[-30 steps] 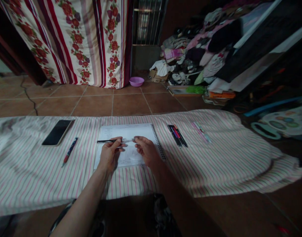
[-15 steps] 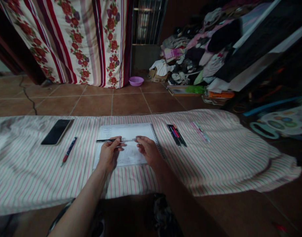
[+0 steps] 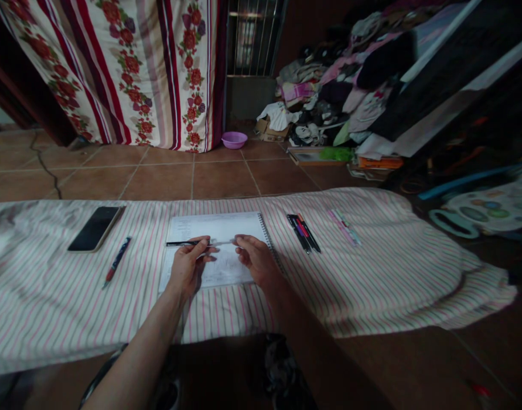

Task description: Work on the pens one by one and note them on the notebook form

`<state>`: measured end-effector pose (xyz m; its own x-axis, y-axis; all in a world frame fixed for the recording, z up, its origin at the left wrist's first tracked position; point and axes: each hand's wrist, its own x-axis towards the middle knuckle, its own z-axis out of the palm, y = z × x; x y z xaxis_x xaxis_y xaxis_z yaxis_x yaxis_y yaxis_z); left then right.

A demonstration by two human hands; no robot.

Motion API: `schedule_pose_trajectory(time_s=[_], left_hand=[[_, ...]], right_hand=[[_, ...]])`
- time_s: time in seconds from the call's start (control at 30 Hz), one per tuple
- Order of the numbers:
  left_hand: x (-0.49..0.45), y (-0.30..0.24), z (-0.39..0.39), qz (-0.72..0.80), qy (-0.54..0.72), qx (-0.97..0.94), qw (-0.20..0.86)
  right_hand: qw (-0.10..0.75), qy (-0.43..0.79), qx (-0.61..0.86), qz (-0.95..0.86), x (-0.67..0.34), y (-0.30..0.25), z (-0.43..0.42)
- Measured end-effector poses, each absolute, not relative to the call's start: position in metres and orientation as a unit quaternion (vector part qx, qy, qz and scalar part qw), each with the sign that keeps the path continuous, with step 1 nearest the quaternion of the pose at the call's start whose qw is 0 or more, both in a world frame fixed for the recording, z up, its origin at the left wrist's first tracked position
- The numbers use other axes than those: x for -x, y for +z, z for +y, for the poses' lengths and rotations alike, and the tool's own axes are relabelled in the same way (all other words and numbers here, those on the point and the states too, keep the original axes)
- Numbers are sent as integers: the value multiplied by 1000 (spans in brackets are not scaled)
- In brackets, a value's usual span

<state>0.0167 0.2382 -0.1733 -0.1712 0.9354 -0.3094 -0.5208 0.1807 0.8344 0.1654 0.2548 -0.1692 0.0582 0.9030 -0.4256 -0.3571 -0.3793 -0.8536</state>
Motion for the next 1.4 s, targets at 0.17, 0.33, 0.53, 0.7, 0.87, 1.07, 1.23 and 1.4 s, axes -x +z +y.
schedule_pose_trajectory(time_s=[0.17, 0.33, 0.53, 0.7, 0.87, 1.07, 1.23, 1.4], left_hand=[[-18, -171, 238, 441, 599, -197, 639], [-19, -164, 236, 423, 596, -154, 665], [-23, -159, 234, 405, 606, -128, 673], [-23, -162, 234, 377, 615, -127, 681], [-22, -163, 232, 369, 605, -145, 690], [-22, -162, 233, 364, 597, -142, 700], [-22, -165, 234, 345, 599, -133, 711], [-23, -168, 234, 318, 619, -137, 705]], right_hand=[[497, 639, 530, -253, -165, -167, 254], [496, 640, 529, -254, -162, -166, 253], [488, 645, 522, -270, -161, -169, 253], [492, 651, 514, -264, -161, -169, 254], [490, 650, 514, -271, -159, -167, 253], [489, 651, 515, -268, -158, -166, 252], [486, 657, 511, -269, -158, -165, 252], [483, 654, 515, -274, -157, -163, 251]])
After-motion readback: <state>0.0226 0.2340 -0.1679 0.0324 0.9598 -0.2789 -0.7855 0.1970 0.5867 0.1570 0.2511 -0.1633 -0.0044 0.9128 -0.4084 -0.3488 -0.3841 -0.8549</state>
